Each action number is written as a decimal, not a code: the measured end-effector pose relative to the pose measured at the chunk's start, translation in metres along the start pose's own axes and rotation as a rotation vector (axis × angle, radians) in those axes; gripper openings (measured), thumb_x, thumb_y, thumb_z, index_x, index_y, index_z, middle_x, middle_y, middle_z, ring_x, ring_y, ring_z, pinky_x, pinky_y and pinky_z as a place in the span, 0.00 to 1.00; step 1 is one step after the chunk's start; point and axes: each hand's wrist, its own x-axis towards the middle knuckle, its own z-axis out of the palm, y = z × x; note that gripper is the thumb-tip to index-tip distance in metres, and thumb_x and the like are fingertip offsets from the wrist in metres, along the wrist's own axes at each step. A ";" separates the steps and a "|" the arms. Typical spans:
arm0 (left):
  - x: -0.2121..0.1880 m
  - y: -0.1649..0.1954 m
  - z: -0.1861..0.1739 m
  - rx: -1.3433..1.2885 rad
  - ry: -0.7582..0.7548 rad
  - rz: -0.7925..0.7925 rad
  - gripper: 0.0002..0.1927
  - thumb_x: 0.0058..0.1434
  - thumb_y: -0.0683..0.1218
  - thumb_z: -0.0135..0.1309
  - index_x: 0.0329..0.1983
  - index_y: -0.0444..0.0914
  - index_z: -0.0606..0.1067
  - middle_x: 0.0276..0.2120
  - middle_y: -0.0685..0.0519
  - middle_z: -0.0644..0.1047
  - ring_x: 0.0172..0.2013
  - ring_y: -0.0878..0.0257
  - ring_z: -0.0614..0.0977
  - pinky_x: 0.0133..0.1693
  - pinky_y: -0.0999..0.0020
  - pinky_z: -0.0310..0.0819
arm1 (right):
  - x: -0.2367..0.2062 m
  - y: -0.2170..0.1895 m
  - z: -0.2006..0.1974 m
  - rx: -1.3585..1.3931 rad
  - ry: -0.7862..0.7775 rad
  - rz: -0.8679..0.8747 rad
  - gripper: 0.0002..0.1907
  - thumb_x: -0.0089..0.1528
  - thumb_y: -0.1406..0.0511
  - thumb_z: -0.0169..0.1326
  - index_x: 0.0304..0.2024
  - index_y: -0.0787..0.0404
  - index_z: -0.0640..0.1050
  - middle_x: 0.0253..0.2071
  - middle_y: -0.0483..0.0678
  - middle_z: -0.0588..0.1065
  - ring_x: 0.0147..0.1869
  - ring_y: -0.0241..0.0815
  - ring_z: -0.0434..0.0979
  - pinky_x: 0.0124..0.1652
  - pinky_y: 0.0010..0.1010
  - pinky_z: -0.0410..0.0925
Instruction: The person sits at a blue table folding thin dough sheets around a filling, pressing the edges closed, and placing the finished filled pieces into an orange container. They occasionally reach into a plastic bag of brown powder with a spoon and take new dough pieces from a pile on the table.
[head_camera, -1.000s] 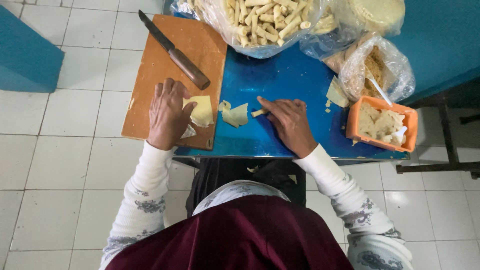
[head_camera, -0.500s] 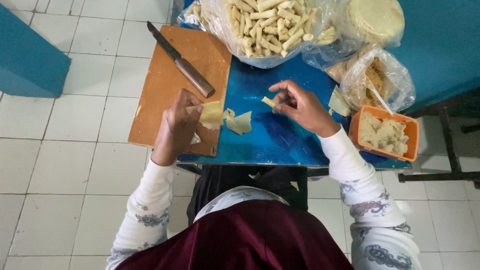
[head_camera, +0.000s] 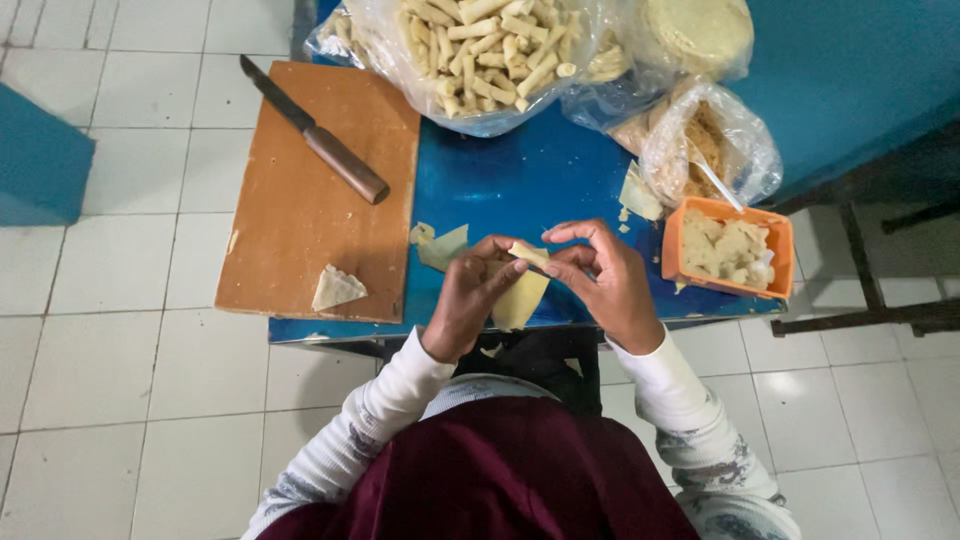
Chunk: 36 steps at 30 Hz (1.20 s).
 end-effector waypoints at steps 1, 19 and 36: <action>0.001 -0.001 0.000 -0.103 -0.028 -0.048 0.12 0.66 0.45 0.57 0.50 0.36 0.74 0.39 0.55 0.80 0.38 0.71 0.81 0.38 0.75 0.75 | -0.004 -0.001 -0.001 -0.033 0.021 0.016 0.15 0.64 0.72 0.60 0.52 0.67 0.72 0.54 0.50 0.78 0.47 0.34 0.82 0.45 0.24 0.74; 0.007 -0.016 0.010 0.160 -0.053 0.076 0.12 0.68 0.45 0.59 0.49 0.32 0.76 0.39 0.55 0.78 0.36 0.72 0.79 0.34 0.75 0.75 | -0.071 0.037 -0.087 -1.175 0.496 0.020 0.15 0.53 0.63 0.73 0.42 0.49 0.83 0.53 0.45 0.66 0.61 0.54 0.62 0.59 0.48 0.57; 0.006 -0.019 0.016 0.124 -0.022 0.057 0.13 0.67 0.47 0.60 0.47 0.33 0.76 0.33 0.56 0.79 0.31 0.74 0.77 0.30 0.76 0.71 | -0.065 -0.002 -0.019 -0.866 0.385 -0.246 0.15 0.62 0.65 0.66 0.51 0.46 0.84 0.49 0.47 0.64 0.58 0.50 0.61 0.61 0.42 0.56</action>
